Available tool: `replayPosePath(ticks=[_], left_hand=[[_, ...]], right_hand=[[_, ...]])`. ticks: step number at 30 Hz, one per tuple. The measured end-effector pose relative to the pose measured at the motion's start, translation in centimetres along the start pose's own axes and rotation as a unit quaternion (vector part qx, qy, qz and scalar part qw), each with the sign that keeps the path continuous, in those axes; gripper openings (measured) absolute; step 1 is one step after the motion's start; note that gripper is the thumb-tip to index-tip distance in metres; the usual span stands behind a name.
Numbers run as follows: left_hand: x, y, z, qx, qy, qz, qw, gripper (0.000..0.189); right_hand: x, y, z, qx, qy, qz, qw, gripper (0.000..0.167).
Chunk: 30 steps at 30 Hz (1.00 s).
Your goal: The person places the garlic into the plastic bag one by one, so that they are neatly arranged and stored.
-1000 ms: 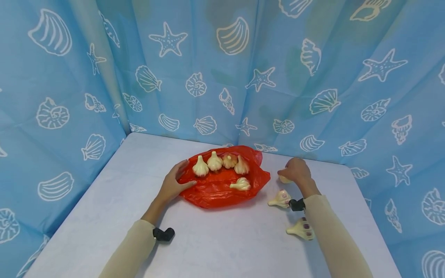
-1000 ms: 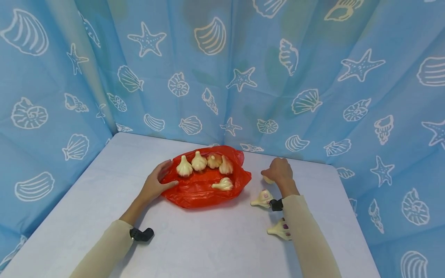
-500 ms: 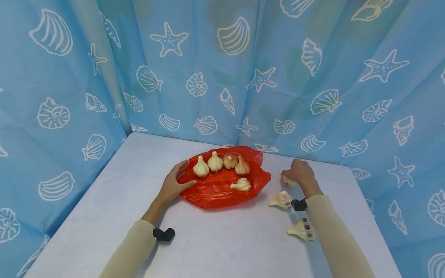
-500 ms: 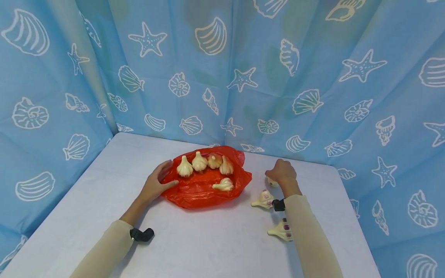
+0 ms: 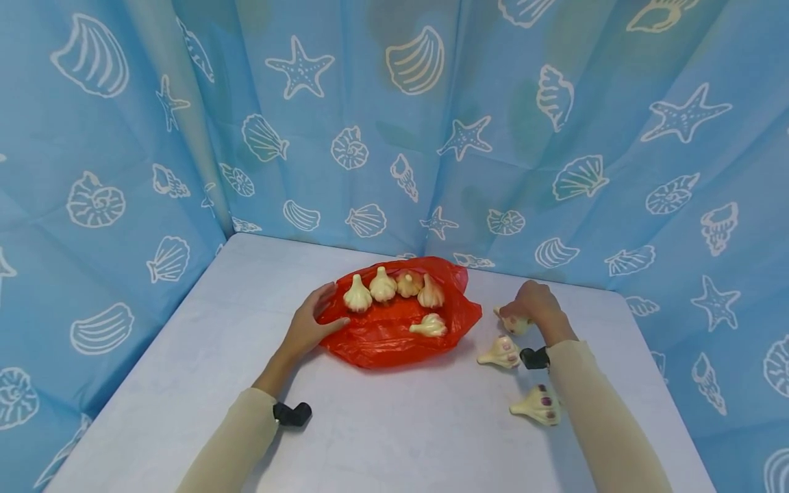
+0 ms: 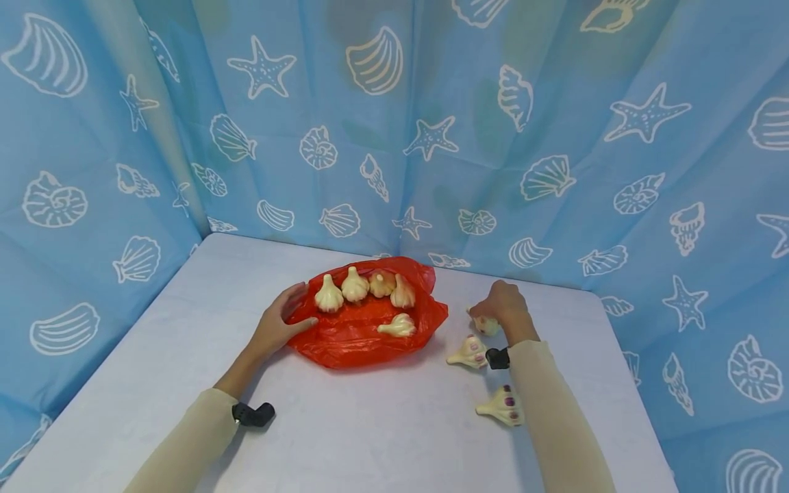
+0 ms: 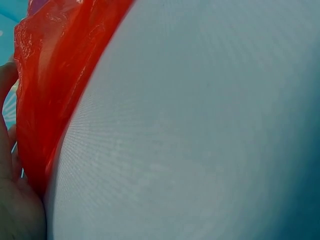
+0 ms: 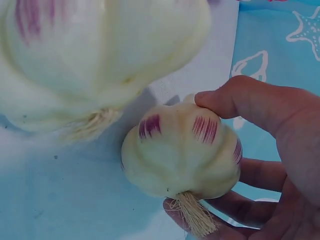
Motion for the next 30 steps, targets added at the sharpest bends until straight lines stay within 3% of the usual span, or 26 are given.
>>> replayPosePath(ticks=[6, 12, 15, 21, 30], left_hand=[[0.04, 0.05, -0.03, -0.007, -0.003, 0.004, 1.0, 0.089], [-0.07, -0.04, -0.15, -0.006, -0.005, 0.006, 1.0, 0.087], [-0.16, 0.03, -0.3, -0.004, -0.005, 0.008, 1.0, 0.087], [-0.09, 0.32, -0.23, -0.007, -0.005, 0.006, 0.9999, 0.085], [-0.04, 0.26, 0.05, -0.008, -0.008, 0.002, 0.9999, 0.084]], right_hand=[[0.32, 0.21, 0.14, 0.008, 0.008, -0.018, 0.9998, 0.053], [0.64, 0.07, -0.49, 0.022, 0.086, -0.078, 0.9931, 0.046], [0.89, 0.14, -0.44, 0.013, 0.101, -0.089, 0.9908, 0.044], [1.05, 0.23, -0.18, -0.025, 0.104, -0.097, 0.9896, 0.041], [0.72, -0.33, 0.41, -0.105, 0.056, -0.114, 0.9864, 0.047]])
Point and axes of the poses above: each hand's wrist, its own x-axis towards the middle knuckle, its own z-axis out of the palm, y = z × x, the point moved 7 cm from there along x, towards the middle knuckle, and after that the axes turned 11 degrees about y, right-handed, at the moved point
